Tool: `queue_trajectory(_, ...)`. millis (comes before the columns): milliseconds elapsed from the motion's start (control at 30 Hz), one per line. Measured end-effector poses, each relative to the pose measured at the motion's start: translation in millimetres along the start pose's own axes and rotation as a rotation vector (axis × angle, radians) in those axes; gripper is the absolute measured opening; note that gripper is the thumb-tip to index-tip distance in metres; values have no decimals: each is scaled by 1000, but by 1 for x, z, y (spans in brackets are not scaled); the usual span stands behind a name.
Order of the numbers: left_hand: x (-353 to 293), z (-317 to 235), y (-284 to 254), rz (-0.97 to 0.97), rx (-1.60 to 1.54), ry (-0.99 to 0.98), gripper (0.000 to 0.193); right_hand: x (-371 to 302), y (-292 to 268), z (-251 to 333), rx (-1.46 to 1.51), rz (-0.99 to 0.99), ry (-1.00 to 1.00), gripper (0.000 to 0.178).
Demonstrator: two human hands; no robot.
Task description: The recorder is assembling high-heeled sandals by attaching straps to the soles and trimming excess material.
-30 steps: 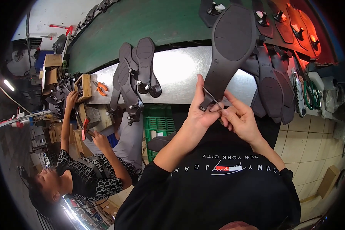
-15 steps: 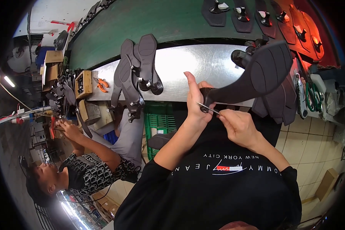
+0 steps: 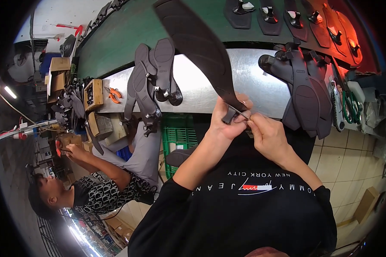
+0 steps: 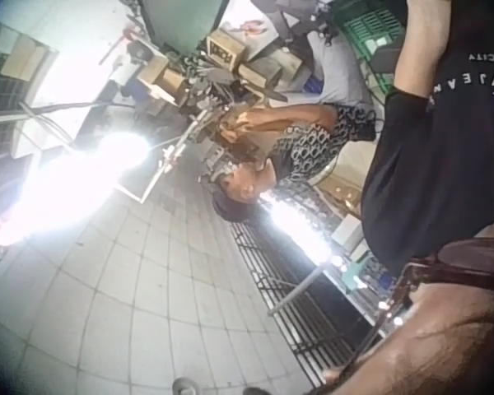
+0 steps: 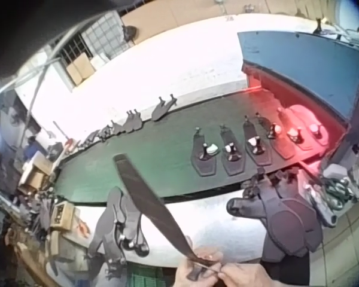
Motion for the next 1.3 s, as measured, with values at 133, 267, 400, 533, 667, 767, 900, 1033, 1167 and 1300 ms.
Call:
queue_trajectory(133, 1, -2, -1, 16, 13, 61, 27, 0, -3, 6, 24, 101, -20, 11)
queue_trajectory(267, 2, -1, 6, 94, -124, -54, 25, -10, -2, 7, 23, 187, -65, 11)
queue_trajectory(400, 1, 2, 13, -88, -366, -88, 28, -13, -7, 3, 193, 53, -88, 14)
queue_trajectory(533, 4, -4, 1, -134, 324, 62, 45, -2, -15, 2, 443, 169, 200, 52)
queue_trajectory(667, 4, 6, -5, -211, 172, 68, 57, 1, -6, 8, 740, 449, 400, 73)
queue_trajectory(767, 1, 7, -7, -279, 237, 141, 51, 1, 1, 7, 817, 447, 423, 69)
queue_trajectory(900, -3, 8, -4, -369, 381, 165, 50, 3, 1, 10, 934, 450, 501, 61)
queue_trajectory(1033, -2, 8, -6, -250, 358, 190, 50, -1, 6, 1, 991, 459, 505, 54)
queue_trajectory(1167, 0, 15, -4, -330, 331, 280, 51, 2, 9, -7, 895, 342, 398, 51)
queue_trajectory(1300, 1, 5, -20, -214, 289, 153, 51, 11, -4, -6, 866, 441, 482, 56)
Point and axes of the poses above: each hand's wrist, its own x-axis towards the middle knuckle, its own y-axis out of the palm, z = x × y, the point moved 3 cm from there along x, towards the middle knuckle, and after that the axes turned 12 degrees about y, right-handed, at the moved point
